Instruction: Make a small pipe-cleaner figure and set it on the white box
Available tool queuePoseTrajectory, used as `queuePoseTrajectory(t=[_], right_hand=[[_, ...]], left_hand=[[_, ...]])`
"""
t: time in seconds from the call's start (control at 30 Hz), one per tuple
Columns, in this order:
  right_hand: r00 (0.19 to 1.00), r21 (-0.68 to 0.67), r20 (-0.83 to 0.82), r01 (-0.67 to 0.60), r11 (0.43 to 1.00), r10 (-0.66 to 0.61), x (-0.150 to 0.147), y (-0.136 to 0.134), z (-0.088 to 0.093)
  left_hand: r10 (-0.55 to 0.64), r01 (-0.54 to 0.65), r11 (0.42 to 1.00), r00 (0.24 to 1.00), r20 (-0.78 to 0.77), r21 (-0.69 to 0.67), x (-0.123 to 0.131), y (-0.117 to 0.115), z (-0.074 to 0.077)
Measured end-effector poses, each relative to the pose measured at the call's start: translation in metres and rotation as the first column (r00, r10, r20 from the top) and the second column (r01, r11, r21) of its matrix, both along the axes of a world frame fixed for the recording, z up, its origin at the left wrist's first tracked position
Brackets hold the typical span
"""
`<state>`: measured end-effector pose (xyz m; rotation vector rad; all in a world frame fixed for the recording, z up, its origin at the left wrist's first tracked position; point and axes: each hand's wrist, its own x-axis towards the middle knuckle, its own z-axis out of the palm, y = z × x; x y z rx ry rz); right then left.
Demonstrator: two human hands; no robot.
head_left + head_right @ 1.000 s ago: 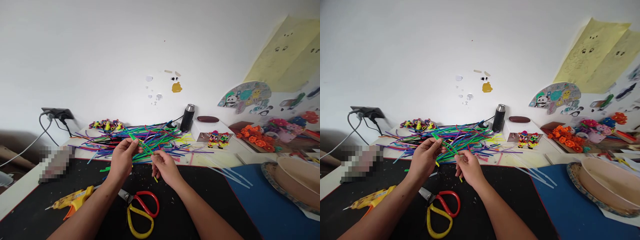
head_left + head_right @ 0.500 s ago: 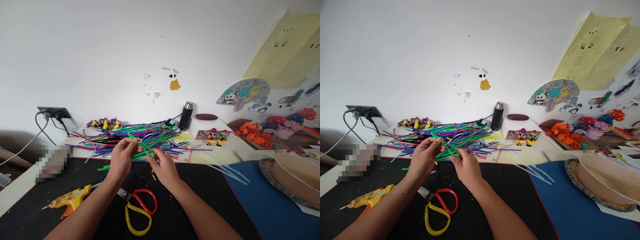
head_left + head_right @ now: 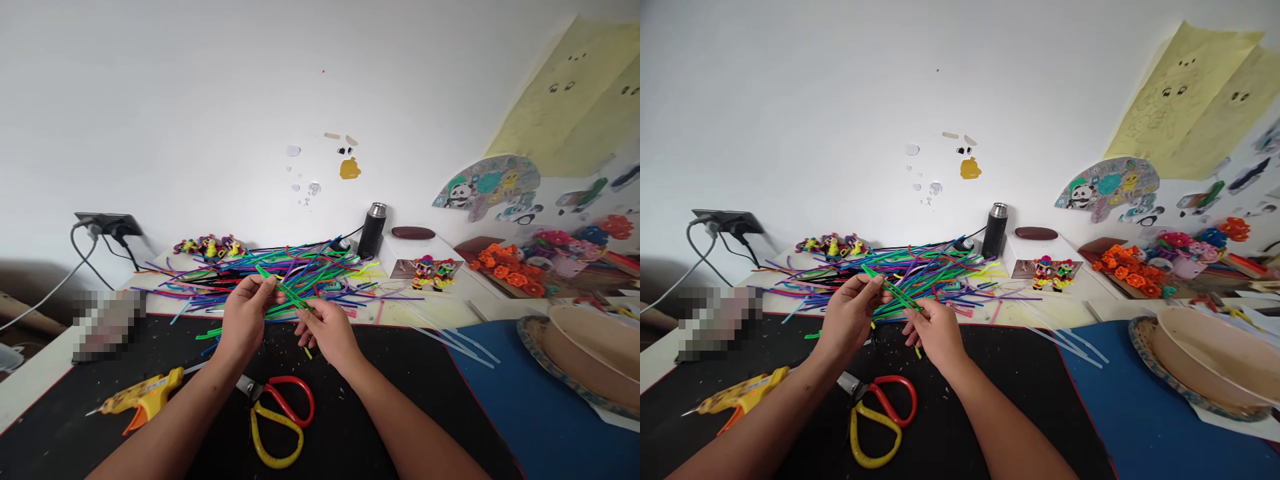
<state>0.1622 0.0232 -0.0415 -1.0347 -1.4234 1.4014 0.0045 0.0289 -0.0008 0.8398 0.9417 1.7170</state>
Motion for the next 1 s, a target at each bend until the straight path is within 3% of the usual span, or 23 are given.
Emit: queuePoseTrajectory(t=[0.47, 1.0], right_hand=[[0.991, -0.113, -0.130, -0.042, 0.993, 0.028, -0.001, 0.003, -0.002], [0.997, -0.054, -0.067, -0.028, 0.998, 0.024, -0.001, 0.002, -0.003]], left_hand=[[-0.029, 0.029, 0.999, 0.999, 0.026, 0.024, 0.000, -0.002, 0.001], [-0.130, 0.131, 0.991, 0.991, -0.040, 0.010, -0.006, -0.006, 0.012]])
